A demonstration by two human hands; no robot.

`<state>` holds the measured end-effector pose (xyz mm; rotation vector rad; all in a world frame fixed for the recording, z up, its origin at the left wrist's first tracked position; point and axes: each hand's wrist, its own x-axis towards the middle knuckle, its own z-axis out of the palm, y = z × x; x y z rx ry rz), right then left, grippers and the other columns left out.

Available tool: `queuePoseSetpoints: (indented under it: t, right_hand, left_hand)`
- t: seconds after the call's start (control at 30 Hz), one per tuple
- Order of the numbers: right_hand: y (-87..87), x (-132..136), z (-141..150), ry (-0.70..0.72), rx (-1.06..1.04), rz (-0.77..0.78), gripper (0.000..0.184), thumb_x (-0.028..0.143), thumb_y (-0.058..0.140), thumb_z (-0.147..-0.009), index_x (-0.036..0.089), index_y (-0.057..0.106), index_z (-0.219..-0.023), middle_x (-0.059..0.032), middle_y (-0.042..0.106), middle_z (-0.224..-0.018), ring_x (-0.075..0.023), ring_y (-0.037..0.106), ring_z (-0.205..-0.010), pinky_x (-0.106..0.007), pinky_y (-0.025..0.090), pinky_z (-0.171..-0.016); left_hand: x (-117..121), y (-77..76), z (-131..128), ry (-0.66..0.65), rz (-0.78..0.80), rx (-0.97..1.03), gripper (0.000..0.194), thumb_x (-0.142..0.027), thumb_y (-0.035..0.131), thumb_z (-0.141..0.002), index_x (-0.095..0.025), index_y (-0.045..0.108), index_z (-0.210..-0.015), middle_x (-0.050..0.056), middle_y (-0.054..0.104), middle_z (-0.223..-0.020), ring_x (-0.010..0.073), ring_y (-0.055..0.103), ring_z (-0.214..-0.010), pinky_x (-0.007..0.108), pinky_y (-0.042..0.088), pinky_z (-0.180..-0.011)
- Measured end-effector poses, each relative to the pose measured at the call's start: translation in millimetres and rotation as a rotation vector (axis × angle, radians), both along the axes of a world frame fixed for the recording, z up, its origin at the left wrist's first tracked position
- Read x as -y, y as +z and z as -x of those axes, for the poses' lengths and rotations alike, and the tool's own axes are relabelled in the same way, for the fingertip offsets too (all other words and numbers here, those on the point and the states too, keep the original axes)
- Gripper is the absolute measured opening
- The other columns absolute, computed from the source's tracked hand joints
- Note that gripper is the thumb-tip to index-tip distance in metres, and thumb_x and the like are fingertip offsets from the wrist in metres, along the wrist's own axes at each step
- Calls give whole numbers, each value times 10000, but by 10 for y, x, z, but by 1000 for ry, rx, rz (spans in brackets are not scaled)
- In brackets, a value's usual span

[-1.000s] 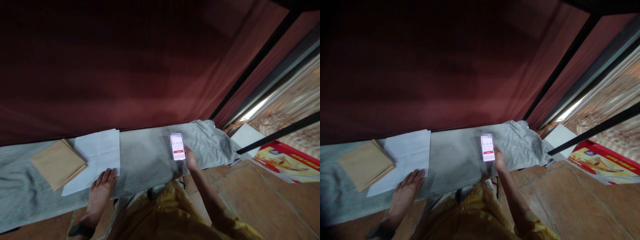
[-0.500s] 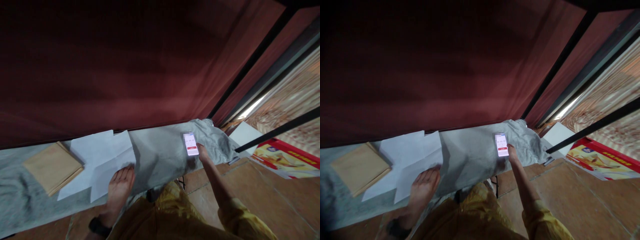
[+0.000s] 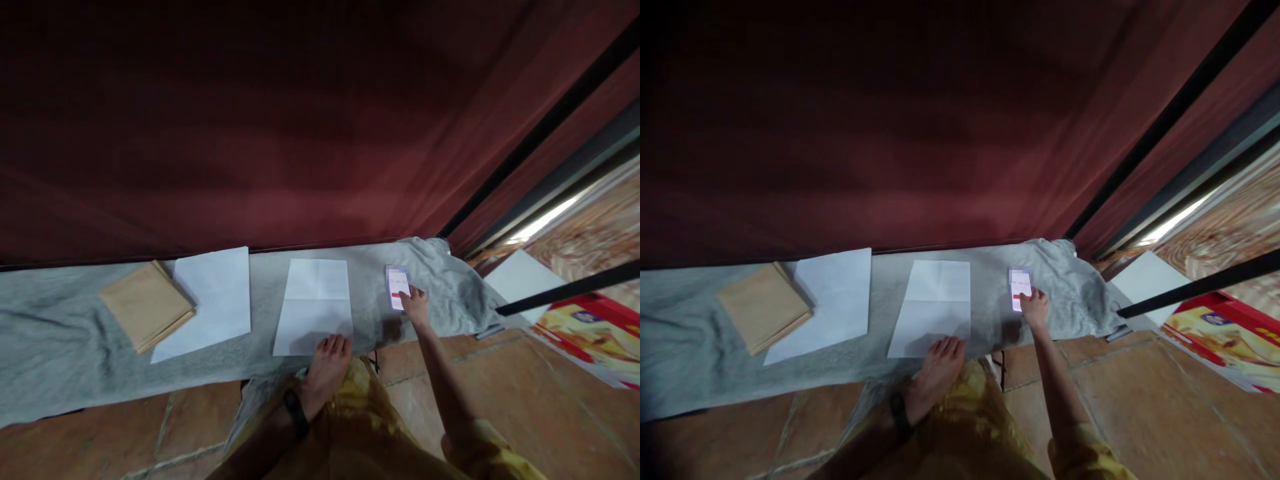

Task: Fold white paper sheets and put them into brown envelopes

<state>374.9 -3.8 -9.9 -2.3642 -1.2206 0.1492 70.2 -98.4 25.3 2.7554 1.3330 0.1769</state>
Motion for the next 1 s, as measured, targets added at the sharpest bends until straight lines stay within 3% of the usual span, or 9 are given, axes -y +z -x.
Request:
queuePoseSetpoints:
  t: [0.1,0.17,0.23,0.3,0.4,0.5,0.67,0.83,1.0]
  right_hand:
    - [-25,76,184,-62,9,-43,571,372,505,-877,100,540,-1378,-255,483,-1456,-389,466,-1317,-535,429,-1007]
    - [-52,109,434,13,-19,-147,564,364,459,-914,108,510,-1414,-242,452,-1499,-367,434,-1364,-526,421,-1043]
    - [-96,128,781,265,-111,-209,522,327,371,-963,135,514,-1427,-193,542,-1443,-287,495,-1330,-462,428,-1075]
    - [-149,142,1154,547,-146,-165,489,317,371,-982,169,552,-1411,-149,567,-1451,-242,504,-1342,-418,423,-1102]
    - [-195,172,1567,711,-13,-78,472,320,411,-1004,200,551,-1438,-118,482,-1553,-257,401,-1446,-476,342,-1174]
    - [-165,210,1727,741,95,-13,478,326,386,-1041,220,488,-1496,-92,407,-1611,-276,356,-1481,-523,270,-1208]
    - [-62,185,1912,744,164,-28,501,348,349,-1070,164,436,-1527,-110,394,-1616,-286,336,-1493,-534,226,-1230]
    - [-59,-43,2174,825,193,-64,477,309,331,-1077,161,453,-1513,-105,417,-1604,-249,362,-1483,-495,245,-1233]
    - [-125,-200,2126,810,229,-48,488,387,395,-1067,198,456,-1512,-89,426,-1600,-250,375,-1479,-492,260,-1226]
  left_hand:
    - [46,11,-52,-27,8,-43,207,-77,615,-888,-164,632,-1075,73,653,-976,233,612,-942,354,498,-807]
    - [65,6,-123,-34,4,-39,195,-84,615,-887,-156,637,-1067,76,652,-955,232,615,-914,350,497,-778]
    - [73,-21,-208,-33,-18,-24,232,-76,612,-877,-136,638,-1100,90,660,-970,231,621,-906,345,495,-759]
    - [73,-67,-270,-32,-33,4,252,-78,601,-881,-126,641,-1125,108,674,-1002,234,631,-918,348,498,-763]
    - [68,-158,-226,-20,-21,115,152,-193,594,-931,-150,675,-1052,115,705,-1014,255,647,-987,394,511,-858]
    - [27,-238,23,45,-63,236,260,-317,546,-973,-169,690,-1132,132,710,-1195,279,624,-1165,458,463,-1038]
    - [-321,-296,458,286,-190,218,515,-236,405,-983,-127,487,-1480,157,449,-1573,315,382,-1474,513,317,-1199]
    - [-821,-405,536,306,-131,176,566,-219,296,-1002,-90,387,-1546,150,392,-1609,298,300,-1522,516,305,-1212]
    - [-996,-548,601,371,-115,157,574,-285,292,-1013,-84,403,-1540,166,405,-1595,312,313,-1515,554,259,-1224]
